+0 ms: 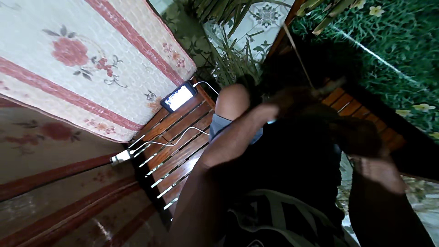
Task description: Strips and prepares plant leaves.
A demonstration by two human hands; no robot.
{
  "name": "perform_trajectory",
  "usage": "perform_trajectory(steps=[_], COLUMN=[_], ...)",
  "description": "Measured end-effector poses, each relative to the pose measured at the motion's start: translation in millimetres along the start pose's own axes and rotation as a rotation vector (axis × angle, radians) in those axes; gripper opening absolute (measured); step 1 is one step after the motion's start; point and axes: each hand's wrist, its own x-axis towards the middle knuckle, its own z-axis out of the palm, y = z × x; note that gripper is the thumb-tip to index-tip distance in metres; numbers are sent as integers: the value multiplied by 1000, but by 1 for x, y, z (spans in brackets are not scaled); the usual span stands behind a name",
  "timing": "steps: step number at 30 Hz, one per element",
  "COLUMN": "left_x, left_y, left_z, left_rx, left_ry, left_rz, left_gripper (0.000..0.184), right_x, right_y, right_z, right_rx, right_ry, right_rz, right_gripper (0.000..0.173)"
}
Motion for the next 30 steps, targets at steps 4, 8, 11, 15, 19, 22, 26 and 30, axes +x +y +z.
perform_trajectory(steps=[4,8,11,15,19,22,26,30], left_x=[-4,4,6,3,-3,2,1,10], left_y=[7,8,4,-7,10,12,5,-17], left_z=[8,-45,-41,21,-1,-55,-50,18], left_rx=[37,-476,-442,105,-175,-505,-388,127], left_ry=[-25,225,222,-52,90,292,273,-107], left_rz=[-8,180,152,-68,-4,254,175,16], left_gripper=[29,32,32,26,26,36,26,31], right_x=[0,-10,-9,-2,-4,-19,-23,-8], right_y=[-9,36,41,3,13,46,47,12], right_z=[-2,-23,-22,-4,-14,-31,-25,-3], right_rx=[-82,-114,-78,-77,-81,-129,-52,-13], right_ry=[0,6,32,57,10,-23,-14,43], right_rz=[-54,9,30,-59,-45,6,8,-24], right_gripper=[23,25,25,25,23,23,19,22])
